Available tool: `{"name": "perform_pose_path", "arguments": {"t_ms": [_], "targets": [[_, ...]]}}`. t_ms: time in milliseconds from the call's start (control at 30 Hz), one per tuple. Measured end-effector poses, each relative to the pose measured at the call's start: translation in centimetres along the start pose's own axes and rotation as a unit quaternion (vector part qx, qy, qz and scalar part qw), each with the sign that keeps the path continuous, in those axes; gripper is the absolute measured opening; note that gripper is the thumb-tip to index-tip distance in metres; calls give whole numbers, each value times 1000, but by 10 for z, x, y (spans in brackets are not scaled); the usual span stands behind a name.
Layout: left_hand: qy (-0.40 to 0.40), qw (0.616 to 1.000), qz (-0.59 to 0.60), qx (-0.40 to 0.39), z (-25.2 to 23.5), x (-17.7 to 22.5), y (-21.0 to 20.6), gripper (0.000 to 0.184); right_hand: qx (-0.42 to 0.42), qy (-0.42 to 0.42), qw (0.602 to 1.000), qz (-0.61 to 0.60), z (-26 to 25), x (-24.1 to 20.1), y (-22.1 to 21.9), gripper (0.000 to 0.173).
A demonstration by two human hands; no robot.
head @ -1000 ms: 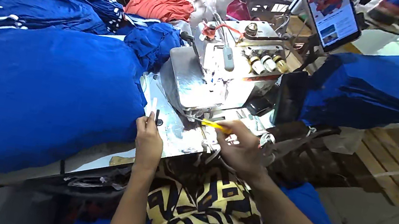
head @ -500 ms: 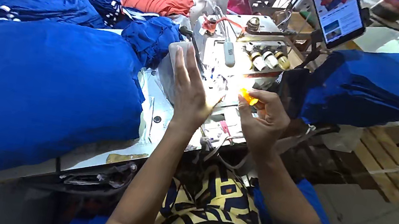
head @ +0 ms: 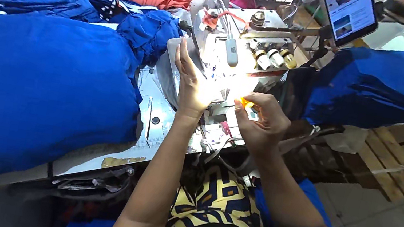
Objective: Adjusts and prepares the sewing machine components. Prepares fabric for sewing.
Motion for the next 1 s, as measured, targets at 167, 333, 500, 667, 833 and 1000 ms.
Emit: {"name": "perform_pose_path", "arguments": {"t_ms": [167, 333, 500, 667, 833, 1000], "targets": [[9, 1000, 4, -3, -1, -1, -2, 114, 2, 9, 1000, -2, 1, 0, -2, 12], [-2, 1000, 22, -4, -1, -2, -3, 111, 0, 12, 1000, 6, 0, -1, -5, 11], [-3, 1000, 14, -7, -2, 0, -3, 108, 3, 21, 1000, 14, -1, -3, -5, 11], [0, 1000, 3, -15, -1, 0, -4, 109, -48, 78, 992, 81, -7, -20, -11, 11], [-4, 1000, 4, -8, -1, 2, -4, 111, -119, 140, 968, 169, -21, -29, -22, 17], [31, 999, -29, -34, 1, -2, -7, 113, -128, 114, 950, 262, -29, -31, -26, 28]]}}
Point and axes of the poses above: each hand's wrist, its own z-axis away from the middle knuckle, its own y-axis out of the back of the hand, x = y × z, the point moved 10 cm from there along -z, towards the middle knuckle
